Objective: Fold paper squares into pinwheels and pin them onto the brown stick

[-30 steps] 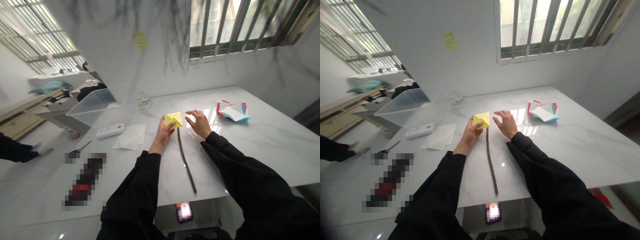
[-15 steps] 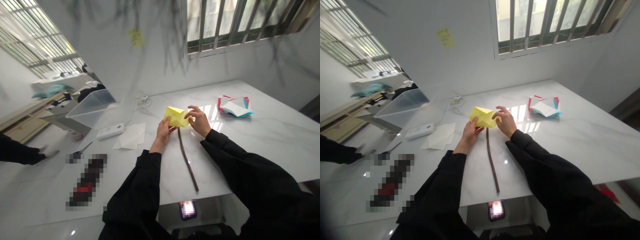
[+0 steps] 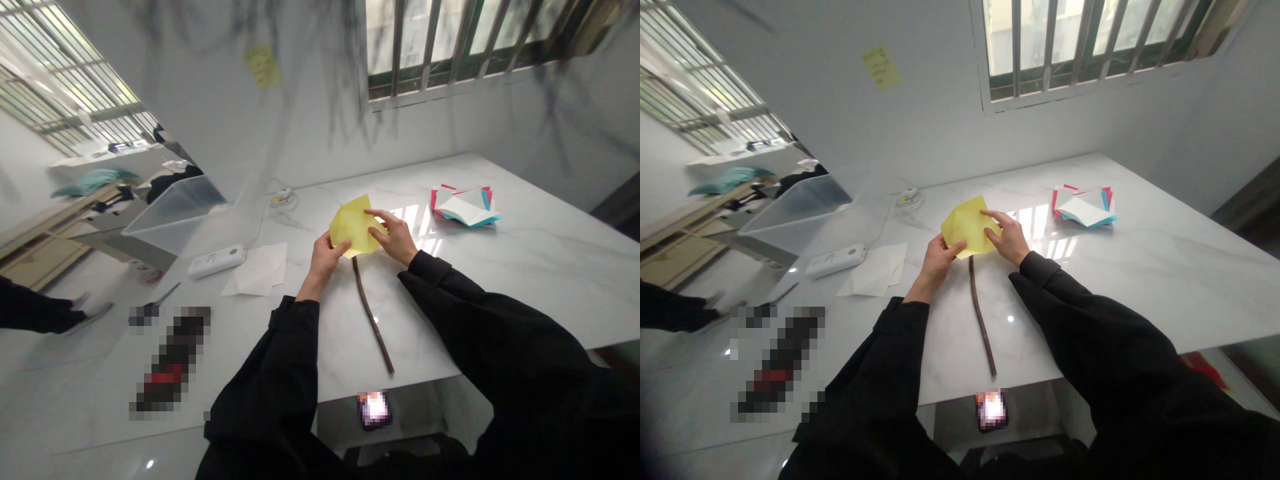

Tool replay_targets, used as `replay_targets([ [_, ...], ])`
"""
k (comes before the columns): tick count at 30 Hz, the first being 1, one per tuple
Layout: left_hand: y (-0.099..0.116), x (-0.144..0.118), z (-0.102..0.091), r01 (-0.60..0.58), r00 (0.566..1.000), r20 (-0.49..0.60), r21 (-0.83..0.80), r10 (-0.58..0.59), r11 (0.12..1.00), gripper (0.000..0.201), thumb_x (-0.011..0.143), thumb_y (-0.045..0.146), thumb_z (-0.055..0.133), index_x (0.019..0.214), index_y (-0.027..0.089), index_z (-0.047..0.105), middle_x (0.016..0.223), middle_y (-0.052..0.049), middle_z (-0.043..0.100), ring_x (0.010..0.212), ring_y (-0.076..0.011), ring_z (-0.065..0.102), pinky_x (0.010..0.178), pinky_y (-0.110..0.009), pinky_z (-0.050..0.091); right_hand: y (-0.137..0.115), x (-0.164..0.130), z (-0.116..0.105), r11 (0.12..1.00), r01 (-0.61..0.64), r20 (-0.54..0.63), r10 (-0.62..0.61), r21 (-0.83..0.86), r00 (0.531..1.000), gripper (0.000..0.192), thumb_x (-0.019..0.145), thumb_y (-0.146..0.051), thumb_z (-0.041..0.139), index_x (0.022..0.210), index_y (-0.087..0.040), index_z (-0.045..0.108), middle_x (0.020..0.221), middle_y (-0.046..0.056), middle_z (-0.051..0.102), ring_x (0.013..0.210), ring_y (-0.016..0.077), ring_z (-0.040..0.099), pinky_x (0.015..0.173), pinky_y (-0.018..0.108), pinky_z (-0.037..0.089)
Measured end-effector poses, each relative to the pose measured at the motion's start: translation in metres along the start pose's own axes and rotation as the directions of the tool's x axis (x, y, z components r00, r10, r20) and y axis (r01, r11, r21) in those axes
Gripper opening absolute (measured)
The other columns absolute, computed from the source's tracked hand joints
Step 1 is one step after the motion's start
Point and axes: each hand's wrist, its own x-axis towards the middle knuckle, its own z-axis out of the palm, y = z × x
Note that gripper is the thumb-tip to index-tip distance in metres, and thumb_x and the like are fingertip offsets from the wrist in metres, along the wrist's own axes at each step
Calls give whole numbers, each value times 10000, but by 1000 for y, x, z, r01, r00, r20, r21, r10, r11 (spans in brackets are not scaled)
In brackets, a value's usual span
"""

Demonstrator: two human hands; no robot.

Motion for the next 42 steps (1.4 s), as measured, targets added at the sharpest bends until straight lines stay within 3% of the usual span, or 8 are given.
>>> replay_targets([
  [5, 0, 6, -7, -16, 986, -164, 21, 19, 1000, 587, 648, 343, 868, 1162, 201, 624, 991, -73, 756, 854, -214, 724, 784, -345, 579, 6, 2, 3, 981, -154, -16, 157, 115, 988, 371, 845, -251, 622, 1178, -234, 786, 1110, 49, 790, 755, 183, 708, 702, 338, 611],
  [10, -2, 8, -14, -25, 956, -291, 8, 26, 1000, 413, 643, 287, 842, 865, 229, 499, 840, 1, 688, 756, -149, 673, 706, -270, 541, 13, 2, 10, 939, -201, 10, 207, 279, 978, 493, 814, -311, 702, 1298, -220, 728, 1078, 65, 791, 899, 213, 742, 808, 382, 642],
  [17, 5, 2, -13, -19, 983, -182, -90, 2, 996, 291, 621, 227, 843, 670, 193, 559, 744, 23, 644, 723, -118, 616, 725, -246, 518, 21, 2, 17, 819, -312, 55, 327, 481, 943, 514, 775, -348, 749, 1258, -173, 723, 1132, 107, 797, 974, 239, 762, 890, 421, 643],
  [20, 6, 1, -11, 36, 988, -148, -36, -41, 999, 190, 650, 219, 821, 816, 184, 735, 780, -11, 698, 735, -145, 631, 707, -271, 516, 21, 2, 16, 815, -314, 35, 341, 487, 939, 512, 776, -352, 741, 1256, -175, 717, 1168, 112, 790, 1008, 240, 760, 917, 422, 636],
  [25, 5, 4, -17, 71, 977, -192, -108, -91, 992, 459, 628, 139, 824, 1083, 193, 785, 928, -38, 746, 851, -156, 666, 766, -270, 529, 20, 1, 14, 795, -344, 66, 362, 499, 930, 560, 774, -380, 764, 1289, -177, 687, 1090, 108, 803, 977, 247, 769, 877, 415, 640],
  [29, 8, 5, -21, 88, 975, -184, -211, -128, 974, 481, 645, 101, 815, 1115, 175, 751, 983, -45, 756, 881, -127, 680, 778, -224, 520, 19, -1, 15, 722, -406, 100, 427, 560, 899, 607, 738, -373, 802, 1296, -176, 667, 1034, 91, 802, 928, 236, 765, 824, 384, 639],
  [35, 18, -5, -17, 160, 982, -40, -325, -183, 932, 961, 707, 37, 783, 1560, 280, 412, 1084, -19, 784, 960, -133, 725, 880, -248, 549, 13, 0, 15, 532, -472, 107, 578, 703, 809, 633, 689, -195, 813, 1298, -203, 636, 940, 40, 792, 833, 207, 747, 734, 322, 623],
  [42, 15, -6, -19, 273, 962, 67, -202, -265, 941, 481, 687, 92, 834, 1152, 119, 713, 1100, -122, 794, 1043, -230, 748, 1032, -374, 564, 8, 1, 11, 488, -547, 152, 636, 680, 756, 345, 720, -274, 802, 1046, -190, 728, 990, 62, 794, 835, 202, 737, 672, 291, 593],
])
